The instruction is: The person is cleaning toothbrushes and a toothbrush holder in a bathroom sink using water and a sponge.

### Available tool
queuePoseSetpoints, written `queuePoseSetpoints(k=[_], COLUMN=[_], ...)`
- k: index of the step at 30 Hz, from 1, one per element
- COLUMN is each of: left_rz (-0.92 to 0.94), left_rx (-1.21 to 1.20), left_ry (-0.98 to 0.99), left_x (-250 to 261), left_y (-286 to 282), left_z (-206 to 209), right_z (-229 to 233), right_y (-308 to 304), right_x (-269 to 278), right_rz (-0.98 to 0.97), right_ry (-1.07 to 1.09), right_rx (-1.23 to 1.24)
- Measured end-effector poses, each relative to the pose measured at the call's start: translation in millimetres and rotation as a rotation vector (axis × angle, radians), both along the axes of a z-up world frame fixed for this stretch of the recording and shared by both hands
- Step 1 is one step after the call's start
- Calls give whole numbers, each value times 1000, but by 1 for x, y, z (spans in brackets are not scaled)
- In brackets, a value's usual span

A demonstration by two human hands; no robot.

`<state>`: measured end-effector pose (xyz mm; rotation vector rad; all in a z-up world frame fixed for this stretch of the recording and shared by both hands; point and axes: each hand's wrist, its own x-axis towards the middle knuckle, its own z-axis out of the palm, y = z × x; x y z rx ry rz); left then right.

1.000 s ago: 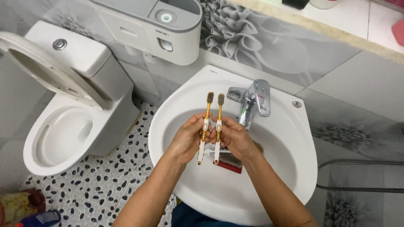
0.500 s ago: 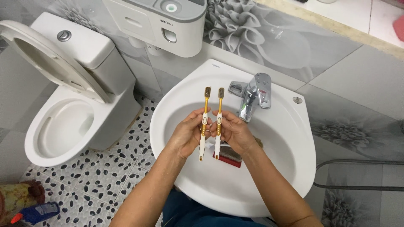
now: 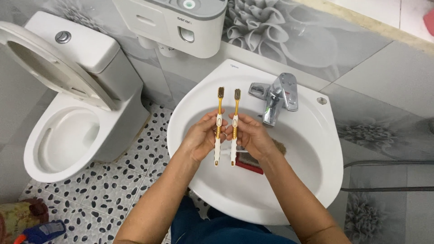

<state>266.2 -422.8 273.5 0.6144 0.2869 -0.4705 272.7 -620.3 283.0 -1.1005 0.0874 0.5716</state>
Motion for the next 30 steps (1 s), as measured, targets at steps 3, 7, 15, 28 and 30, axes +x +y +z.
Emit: queuePoseSetpoints(k=[3, 7, 15, 28, 30], left_rz=[7, 6, 9, 23, 29], left_rx=[18, -9, -91, -233, -253], left_ry=[18, 30, 46, 72, 86], left_x=[3, 12, 25, 57, 61], left_y=[10, 33, 72, 117, 121], left_z=[9, 0, -9, -23, -26], right_z=[0, 3, 1, -16, -20], right_y=[14, 32, 72, 113, 115], right_x=[2, 7, 17, 43, 45], right_rz=[-17, -19, -33, -87, -111], right_ry=[-19, -12, 7, 58, 93], right_rx=[-55, -65, -58, 135, 183])
